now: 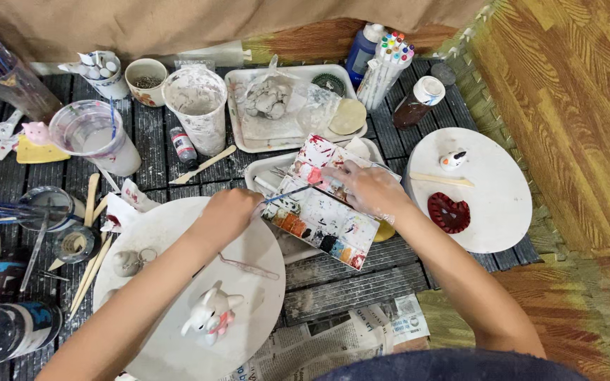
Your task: The person paints a small white ceramic figurine with pink and red details using a fine brush. They repeatedly dip the brush into a water container and a paint palette, then apply paint to the figurine's face and body while holding it on a rotating stand.
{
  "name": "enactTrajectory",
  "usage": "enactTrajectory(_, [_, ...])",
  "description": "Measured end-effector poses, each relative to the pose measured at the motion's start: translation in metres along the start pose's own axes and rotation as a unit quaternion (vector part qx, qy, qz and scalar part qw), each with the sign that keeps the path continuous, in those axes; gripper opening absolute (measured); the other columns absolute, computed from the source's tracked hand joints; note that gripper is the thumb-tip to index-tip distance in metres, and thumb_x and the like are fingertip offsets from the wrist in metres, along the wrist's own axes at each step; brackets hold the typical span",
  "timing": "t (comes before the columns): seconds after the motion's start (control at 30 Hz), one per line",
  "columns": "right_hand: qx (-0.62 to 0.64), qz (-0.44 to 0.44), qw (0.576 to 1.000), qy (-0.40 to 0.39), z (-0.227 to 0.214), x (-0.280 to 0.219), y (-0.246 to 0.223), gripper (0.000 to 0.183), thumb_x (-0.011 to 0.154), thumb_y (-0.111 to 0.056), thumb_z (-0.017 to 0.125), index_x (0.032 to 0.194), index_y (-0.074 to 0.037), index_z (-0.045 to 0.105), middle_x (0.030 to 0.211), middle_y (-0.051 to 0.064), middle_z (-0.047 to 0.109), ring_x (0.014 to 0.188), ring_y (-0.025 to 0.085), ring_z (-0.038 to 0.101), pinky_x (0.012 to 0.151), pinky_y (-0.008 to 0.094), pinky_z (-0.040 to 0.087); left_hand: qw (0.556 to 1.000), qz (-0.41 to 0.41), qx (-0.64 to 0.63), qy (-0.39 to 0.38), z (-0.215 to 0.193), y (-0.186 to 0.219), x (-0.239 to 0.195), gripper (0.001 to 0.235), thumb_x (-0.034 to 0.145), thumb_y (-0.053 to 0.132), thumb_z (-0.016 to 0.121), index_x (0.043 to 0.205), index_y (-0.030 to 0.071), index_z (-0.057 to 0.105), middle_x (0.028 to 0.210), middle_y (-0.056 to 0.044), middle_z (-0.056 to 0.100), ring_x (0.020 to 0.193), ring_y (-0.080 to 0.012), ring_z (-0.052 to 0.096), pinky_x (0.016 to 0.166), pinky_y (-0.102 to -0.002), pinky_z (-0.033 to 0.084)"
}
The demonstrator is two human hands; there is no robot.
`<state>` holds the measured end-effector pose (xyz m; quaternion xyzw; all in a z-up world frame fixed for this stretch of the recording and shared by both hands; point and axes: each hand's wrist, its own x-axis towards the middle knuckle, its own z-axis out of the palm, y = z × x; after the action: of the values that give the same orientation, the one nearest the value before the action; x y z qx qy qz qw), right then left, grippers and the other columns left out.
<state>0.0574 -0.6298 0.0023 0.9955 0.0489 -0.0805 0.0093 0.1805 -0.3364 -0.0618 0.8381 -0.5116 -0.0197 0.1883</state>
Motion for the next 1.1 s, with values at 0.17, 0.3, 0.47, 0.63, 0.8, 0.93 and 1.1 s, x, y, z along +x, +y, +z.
enactTrajectory(0.17, [0.015,0.000,1.000,-0.014,-0.0014,0.0006,-0.0011,0.084,0.079,-0.012,0.072,0.152,-0.038,0.039,0.124,0.013,0.058,0.087,0.031,0.071,0.074,0.044,0.058,1.000,-0.003,-0.004,0.023,0.0002,0.0000,-0.0021,0.011,0.086,0.016,0.067,0.091,0.008,0.073,0.080,-0.017,0.072,0.074,-0.0370,0.071,0.066,-0.048,0.057])
enactTrajectory(0.3, [0.014,0.006,0.999,-0.036,-0.0017,0.0038,-0.0003,0.079,0.082,-0.014,0.073,0.150,-0.037,0.040,0.122,0.012,0.059,0.089,0.031,0.070,0.078,0.045,0.057,0.999,-0.013,-0.018,0.034,-0.0005,0.0013,-0.0037,0.015,0.086,0.018,0.069,0.096,0.008,0.075,0.081,-0.017,0.072,0.074,-0.0366,0.071,0.066,-0.048,0.057])
enactTrajectory(0.47, [0.024,0.018,0.996,-0.081,0.0001,0.0088,0.0000,0.091,0.077,-0.011,0.075,0.153,-0.041,0.034,0.131,0.013,0.053,0.088,0.030,0.070,0.076,0.043,0.059,0.999,-0.018,-0.014,0.034,-0.0020,0.0012,-0.0056,0.017,0.085,0.016,0.069,0.099,0.010,0.076,0.082,-0.016,0.073,0.075,-0.0352,0.071,0.067,-0.047,0.057])
enactTrajectory(0.63, [0.027,-0.016,0.999,-0.030,0.0008,0.0070,0.0030,0.089,0.077,-0.012,0.077,0.151,-0.040,0.037,0.133,0.013,0.055,0.088,0.031,0.071,0.078,0.044,0.058,0.999,-0.033,-0.002,0.022,-0.0015,-0.0007,-0.0057,0.019,0.084,0.015,0.070,0.102,0.012,0.077,0.080,-0.016,0.073,0.075,-0.0354,0.071,0.067,-0.048,0.057])
enactTrajectory(0.8, [0.016,-0.008,0.998,-0.063,-0.0025,0.0087,-0.0015,0.089,0.077,-0.014,0.079,0.151,-0.040,0.035,0.138,0.013,0.053,0.089,0.031,0.071,0.076,0.043,0.058,0.999,-0.029,-0.007,0.031,-0.0024,-0.0023,-0.0077,0.026,0.080,0.012,0.072,0.105,0.011,0.078,0.083,-0.017,0.074,0.076,-0.0348,0.072,0.068,-0.047,0.058])
enactTrajectory(0.93, [0.069,-0.005,0.997,-0.040,-0.0049,0.0065,-0.0027,0.089,0.076,-0.010,0.076,0.150,-0.042,0.038,0.144,0.013,0.052,0.095,0.031,0.071,0.079,0.043,0.058,0.999,-0.039,-0.012,0.026,-0.0038,-0.0017,-0.0085,0.028,0.079,0.012,0.073,0.106,0.013,0.078,0.083,-0.018,0.074,0.076,-0.0346,0.072,0.069,-0.046,0.058])
enactTrajectory(1.1, [0.160,0.016,0.987,0.016,-0.0077,0.0051,-0.0050,0.084,0.079,-0.011,0.073,0.151,-0.037,0.041,0.139,0.016,0.055,0.114,0.035,0.064,0.091,0.045,0.054,0.999,-0.037,-0.013,0.031,-0.0051,-0.0004,-0.0090,0.028,0.077,0.012,0.074,0.105,0.013,0.079,0.084,-0.018,0.074,0.077,-0.0344,0.072,0.069,-0.046,0.058])
